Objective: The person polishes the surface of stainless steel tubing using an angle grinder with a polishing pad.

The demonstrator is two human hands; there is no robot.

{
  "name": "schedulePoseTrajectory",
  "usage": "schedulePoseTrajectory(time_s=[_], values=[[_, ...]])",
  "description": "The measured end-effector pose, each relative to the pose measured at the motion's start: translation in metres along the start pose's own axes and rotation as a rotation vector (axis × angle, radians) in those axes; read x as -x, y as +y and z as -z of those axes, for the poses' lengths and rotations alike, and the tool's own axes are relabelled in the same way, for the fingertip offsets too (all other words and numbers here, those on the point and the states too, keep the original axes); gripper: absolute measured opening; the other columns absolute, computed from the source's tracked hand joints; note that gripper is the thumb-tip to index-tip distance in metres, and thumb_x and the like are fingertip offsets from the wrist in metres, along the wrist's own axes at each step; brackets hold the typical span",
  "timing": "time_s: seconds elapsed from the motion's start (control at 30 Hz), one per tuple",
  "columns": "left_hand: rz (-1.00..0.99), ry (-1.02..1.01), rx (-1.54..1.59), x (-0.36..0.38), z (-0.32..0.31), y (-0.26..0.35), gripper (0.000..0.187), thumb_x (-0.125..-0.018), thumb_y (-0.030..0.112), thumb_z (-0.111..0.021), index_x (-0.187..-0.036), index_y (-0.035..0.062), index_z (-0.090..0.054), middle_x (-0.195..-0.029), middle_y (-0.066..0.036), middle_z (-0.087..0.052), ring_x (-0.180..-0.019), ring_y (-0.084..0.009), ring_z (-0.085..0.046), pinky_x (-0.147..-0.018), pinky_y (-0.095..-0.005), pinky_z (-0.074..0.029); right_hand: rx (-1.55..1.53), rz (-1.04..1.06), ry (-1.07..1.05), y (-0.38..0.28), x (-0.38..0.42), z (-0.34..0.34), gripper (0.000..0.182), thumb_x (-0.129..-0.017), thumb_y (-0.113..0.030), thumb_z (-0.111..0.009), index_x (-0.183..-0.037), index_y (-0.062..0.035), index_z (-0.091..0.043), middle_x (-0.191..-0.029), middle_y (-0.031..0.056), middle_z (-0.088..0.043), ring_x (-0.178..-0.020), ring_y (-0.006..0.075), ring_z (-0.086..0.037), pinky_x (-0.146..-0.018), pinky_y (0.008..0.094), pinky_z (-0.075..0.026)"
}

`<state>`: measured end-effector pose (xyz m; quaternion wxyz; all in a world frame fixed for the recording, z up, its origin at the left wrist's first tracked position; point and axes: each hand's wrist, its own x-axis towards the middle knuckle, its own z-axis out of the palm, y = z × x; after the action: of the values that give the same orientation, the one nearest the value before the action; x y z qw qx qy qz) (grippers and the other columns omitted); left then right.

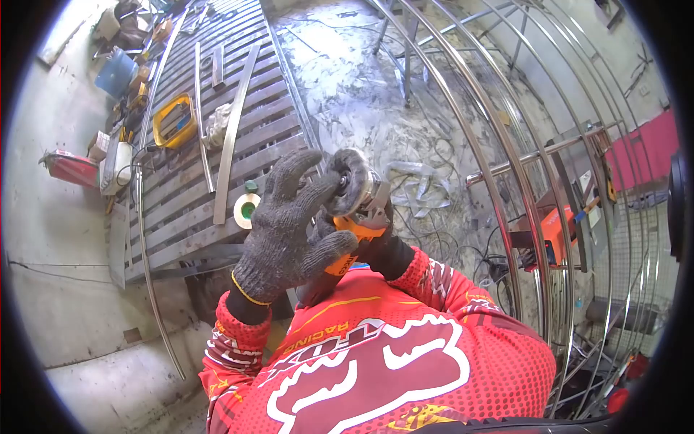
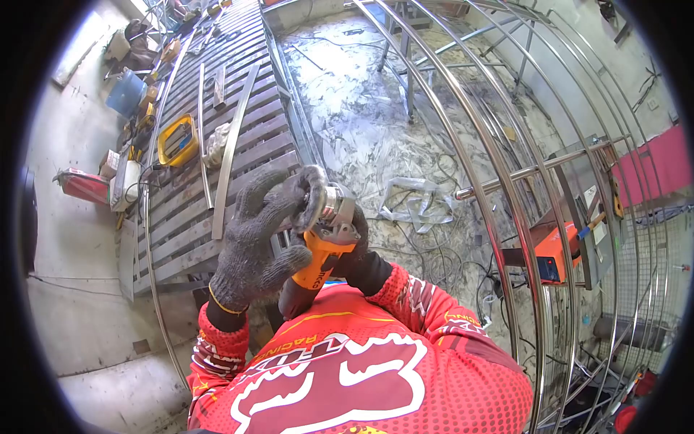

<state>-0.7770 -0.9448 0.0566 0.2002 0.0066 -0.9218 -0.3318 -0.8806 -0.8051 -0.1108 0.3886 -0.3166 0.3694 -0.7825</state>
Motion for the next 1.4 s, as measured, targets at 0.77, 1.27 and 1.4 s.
schedulePoseTrajectory(time_s=[0.77, 1.27, 1.4], values=[[-0.027, 0.151, -0.131, -0.025, -0.025, -0.001, 0.051, -0.075, 0.037, -0.079, -0.114, 0.0045, -0.071, -0.137, -0.022, -0.054, -0.140, -0.0477, -0.039, -0.113, -0.0536, -0.036, -1.069, -0.196, -0.084, -0.005, -0.009, 0.002, 0.073, -0.096, -0.066, -0.041, -0.145, -0.0127, -0.049, -0.139, 0.0153, -0.056, -0.123, 0.0338, -0.057, -0.107, 0.0541, -0.043], [-0.149, 0.158, 0.149, -0.018, -0.036, -0.018, 0.038, -0.080, 0.027, -0.078, -0.105, -0.0003, -0.066, -0.113, -0.018, -0.063, -0.111, -0.0363, -0.062, -0.097, -0.0443, -0.048, -0.883, -0.170, 0.044, -0.012, -0.013, -0.001, 0.072, -0.098, -0.062, -0.032, -0.145, -0.0091, -0.048, -0.136, 0.0165, -0.059, -0.122, 0.0347, -0.060, -0.105, 0.0523, -0.048], [-0.187, 0.214, 0.124, -0.024, -0.038, -0.023, 0.048, -0.080, 0.026, -0.077, -0.118, -0.0013, -0.063, -0.120, -0.020, -0.061, -0.113, -0.0379, -0.060, -0.098, -0.0455, -0.048, -0.831, -0.236, 0.122, -0.010, -0.015, -0.002, 0.070, -0.098, -0.061, -0.035, -0.143, -0.0104, -0.050, -0.137, 0.0144, -0.059, -0.123, 0.0314, -0.060, -0.106, 0.0506, -0.047]])
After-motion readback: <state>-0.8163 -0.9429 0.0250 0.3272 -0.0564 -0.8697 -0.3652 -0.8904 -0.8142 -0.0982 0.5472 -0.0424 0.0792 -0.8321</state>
